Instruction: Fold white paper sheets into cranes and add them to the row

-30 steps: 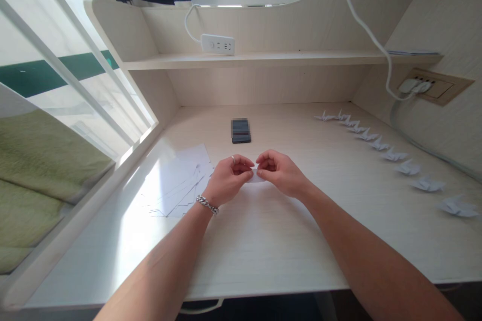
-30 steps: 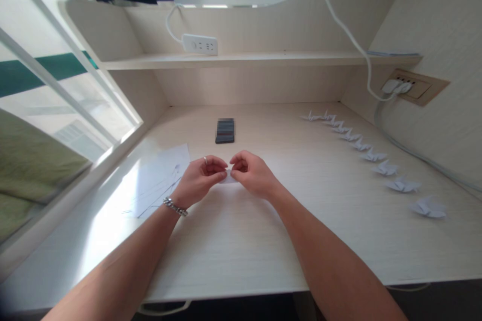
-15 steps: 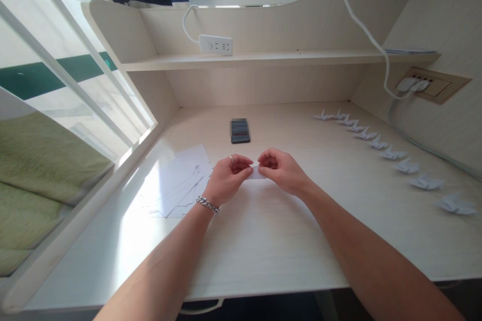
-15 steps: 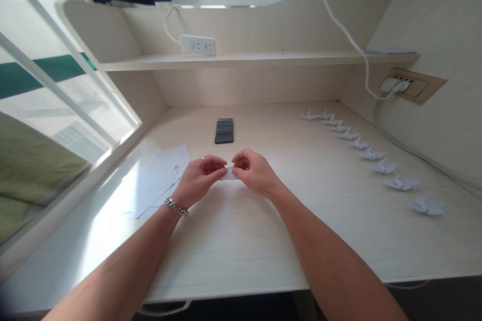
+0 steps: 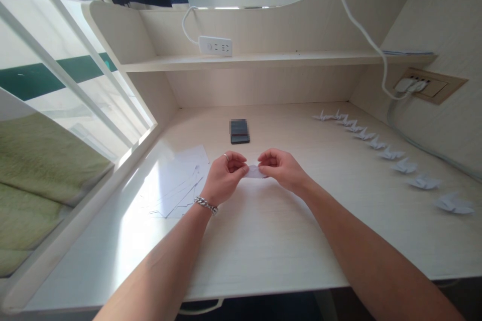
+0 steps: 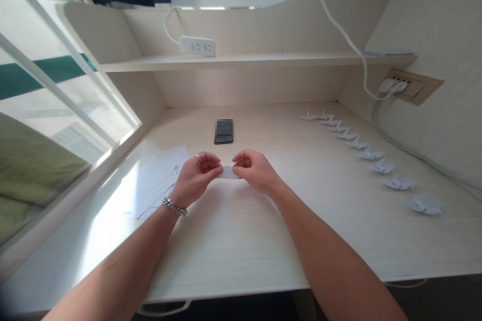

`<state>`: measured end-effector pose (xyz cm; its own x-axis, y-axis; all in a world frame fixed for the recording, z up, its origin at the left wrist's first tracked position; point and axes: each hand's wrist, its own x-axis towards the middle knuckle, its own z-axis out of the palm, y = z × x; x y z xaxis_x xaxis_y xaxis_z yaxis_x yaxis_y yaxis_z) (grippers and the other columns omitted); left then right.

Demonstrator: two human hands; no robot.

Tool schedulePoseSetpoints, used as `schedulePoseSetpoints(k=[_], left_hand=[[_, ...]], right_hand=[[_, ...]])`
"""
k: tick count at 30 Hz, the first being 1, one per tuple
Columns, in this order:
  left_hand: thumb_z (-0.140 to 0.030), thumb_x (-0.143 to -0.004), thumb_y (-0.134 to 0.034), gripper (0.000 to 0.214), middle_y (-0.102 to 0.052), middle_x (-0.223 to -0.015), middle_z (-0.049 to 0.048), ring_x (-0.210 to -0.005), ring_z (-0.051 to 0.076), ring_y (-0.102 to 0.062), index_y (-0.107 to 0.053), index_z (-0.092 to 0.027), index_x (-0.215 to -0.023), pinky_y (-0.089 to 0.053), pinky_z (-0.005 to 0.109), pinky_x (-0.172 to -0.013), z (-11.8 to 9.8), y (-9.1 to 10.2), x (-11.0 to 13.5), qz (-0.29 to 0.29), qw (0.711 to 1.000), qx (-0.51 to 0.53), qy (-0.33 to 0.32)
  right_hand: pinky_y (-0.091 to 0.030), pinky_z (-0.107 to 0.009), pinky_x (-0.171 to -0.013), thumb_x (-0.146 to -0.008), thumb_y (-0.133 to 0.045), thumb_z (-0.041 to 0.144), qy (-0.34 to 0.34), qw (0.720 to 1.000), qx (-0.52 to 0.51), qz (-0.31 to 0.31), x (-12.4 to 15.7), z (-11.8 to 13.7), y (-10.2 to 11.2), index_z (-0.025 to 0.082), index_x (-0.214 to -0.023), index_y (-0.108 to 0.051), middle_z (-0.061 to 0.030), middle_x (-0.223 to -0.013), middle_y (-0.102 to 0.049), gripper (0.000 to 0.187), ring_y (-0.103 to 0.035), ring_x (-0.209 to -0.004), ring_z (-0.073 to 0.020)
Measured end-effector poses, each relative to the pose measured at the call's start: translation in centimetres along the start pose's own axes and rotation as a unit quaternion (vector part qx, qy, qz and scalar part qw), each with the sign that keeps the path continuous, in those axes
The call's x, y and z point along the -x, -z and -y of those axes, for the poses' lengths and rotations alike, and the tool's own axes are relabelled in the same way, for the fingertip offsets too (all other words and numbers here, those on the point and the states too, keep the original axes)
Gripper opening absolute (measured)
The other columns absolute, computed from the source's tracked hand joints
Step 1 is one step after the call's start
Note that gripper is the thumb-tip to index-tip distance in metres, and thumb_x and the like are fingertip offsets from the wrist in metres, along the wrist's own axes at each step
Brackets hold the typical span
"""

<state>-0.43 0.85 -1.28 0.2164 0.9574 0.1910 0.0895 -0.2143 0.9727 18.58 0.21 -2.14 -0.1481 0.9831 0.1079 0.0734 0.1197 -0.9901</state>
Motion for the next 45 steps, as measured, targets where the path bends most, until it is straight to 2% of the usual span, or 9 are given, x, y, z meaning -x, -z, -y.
schedulePoseSetpoints(k=[6,15,20,21,25,29,33,39,45], left_hand=[[-0.013,-0.072,-0.065,0.018,-0.071,-0.079,0.0040,-0.072,0.015,-0.066,-0.062,-0.015,-0.089,-0.054,0.029,-0.068,0.1,0.0,0.0,-0.006,1.000,0.029,0.010],[-0.022,-0.070,-0.074,0.021,-0.071,-0.077,0.0048,-0.074,0.016,-0.068,-0.065,-0.014,-0.087,-0.055,0.028,-0.070,-0.4,-0.3,0.1,-0.019,1.000,-0.001,0.006],[-0.026,-0.072,-0.074,0.020,-0.072,-0.077,0.0046,-0.073,0.017,-0.069,-0.065,-0.015,-0.086,-0.055,0.028,-0.070,0.1,-0.3,0.0,-0.098,0.995,-0.029,-0.018],[-0.027,-0.073,-0.073,0.020,-0.072,-0.077,0.0049,-0.073,0.017,-0.069,-0.065,-0.015,-0.087,-0.055,0.028,-0.070,0.2,-0.3,0.0,-0.113,0.993,-0.039,-0.019],[-0.031,-0.075,-0.073,0.020,-0.074,-0.080,0.0058,-0.075,0.018,-0.070,-0.067,-0.016,-0.086,-0.056,0.029,-0.071,0.3,-0.8,0.3,-0.131,0.989,-0.069,-0.029],[-0.035,-0.081,-0.067,0.021,-0.076,-0.087,0.0067,-0.080,0.019,-0.071,-0.071,-0.017,-0.091,-0.056,0.031,-0.076,-0.2,-1.6,0.8,-0.093,0.987,-0.123,-0.043],[-0.032,-0.088,-0.057,0.023,-0.076,-0.096,0.0060,-0.083,0.018,-0.071,-0.073,-0.020,-0.099,-0.055,0.031,-0.078,-0.6,-1.8,1.0,-0.024,0.986,-0.160,-0.046],[-0.032,-0.077,-0.068,0.025,-0.074,-0.096,0.0058,-0.079,0.019,-0.065,-0.073,-0.022,-0.099,-0.053,0.035,-0.076,-0.6,-0.8,0.7,-0.127,0.961,-0.240,-0.057],[-0.037,-0.080,-0.066,0.021,-0.076,-0.088,0.0079,-0.082,0.021,-0.069,-0.074,-0.018,-0.087,-0.053,0.032,-0.076,-0.1,-0.3,0.3,0.008,0.992,-0.126,-0.002]], right_hand=[[-0.048,-0.028,-0.065,-0.069,-0.068,0.019,0.029,0.999,0.030,-0.020,0.1,0.3,0.0,0.017,-0.081,-0.063,-0.0002,-0.074,-0.065,0.013,-0.062,-0.069,-0.0144],[-0.050,-0.031,-0.071,-0.070,-0.065,0.018,0.050,0.998,0.030,-0.025,-0.1,0.2,0.2,0.018,-0.081,-0.064,-0.0028,-0.078,-0.069,0.012,-0.065,-0.075,-0.0174],[-0.051,-0.034,-0.074,-0.076,-0.060,0.023,0.096,0.958,0.167,-0.212,0.4,0.7,-0.3,0.018,-0.079,-0.068,-0.0057,-0.083,-0.072,0.009,-0.066,-0.077,-0.0201],[-0.051,-0.034,-0.074,-0.078,-0.060,0.024,0.103,0.954,0.178,-0.218,0.5,0.8,-0.6,0.018,-0.082,-0.069,-0.0061,-0.085,-0.072,0.012,-0.066,-0.076,-0.0198],[-0.053,-0.035,-0.081,-0.081,-0.060,0.031,0.074,0.981,0.137,-0.117,0.9,0.7,-2.4,0.020,-0.092,-0.074,-0.0063,-0.098,-0.074,0.021,-0.067,-0.088,-0.0213],[-0.055,-0.035,-0.083,-0.085,-0.057,0.045,0.007,0.999,-0.013,-0.034,0.7,0.5,-3.2,0.018,-0.090,-0.075,-0.0071,-0.097,-0.073,0.032,-0.066,-0.097,-0.0230],[-0.056,-0.035,-0.079,-0.079,-0.066,0.045,-0.035,0.996,-0.058,-0.059,0.4,0.5,-2.7,0.015,-0.088,-0.073,-0.0075,-0.087,-0.072,0.032,-0.067,-0.086,-0.0208],[-0.056,-0.032,-0.069,-0.079,-0.064,0.036,-0.039,0.997,0.017,-0.066,0.4,0.2,-2.2,0.015,-0.081,-0.071,-0.0049,-0.078,-0.070,0.022,-0.067,-0.067,-0.0164],[-0.055,-0.032,-0.070,-0.080,-0.064,0.039,-0.031,0.999,0.027,-0.011,0.6,0.4,-2.1,0.015,-0.082,-0.072,-0.0049,-0.077,-0.068,0.025,-0.066,-0.070,-0.0165]])
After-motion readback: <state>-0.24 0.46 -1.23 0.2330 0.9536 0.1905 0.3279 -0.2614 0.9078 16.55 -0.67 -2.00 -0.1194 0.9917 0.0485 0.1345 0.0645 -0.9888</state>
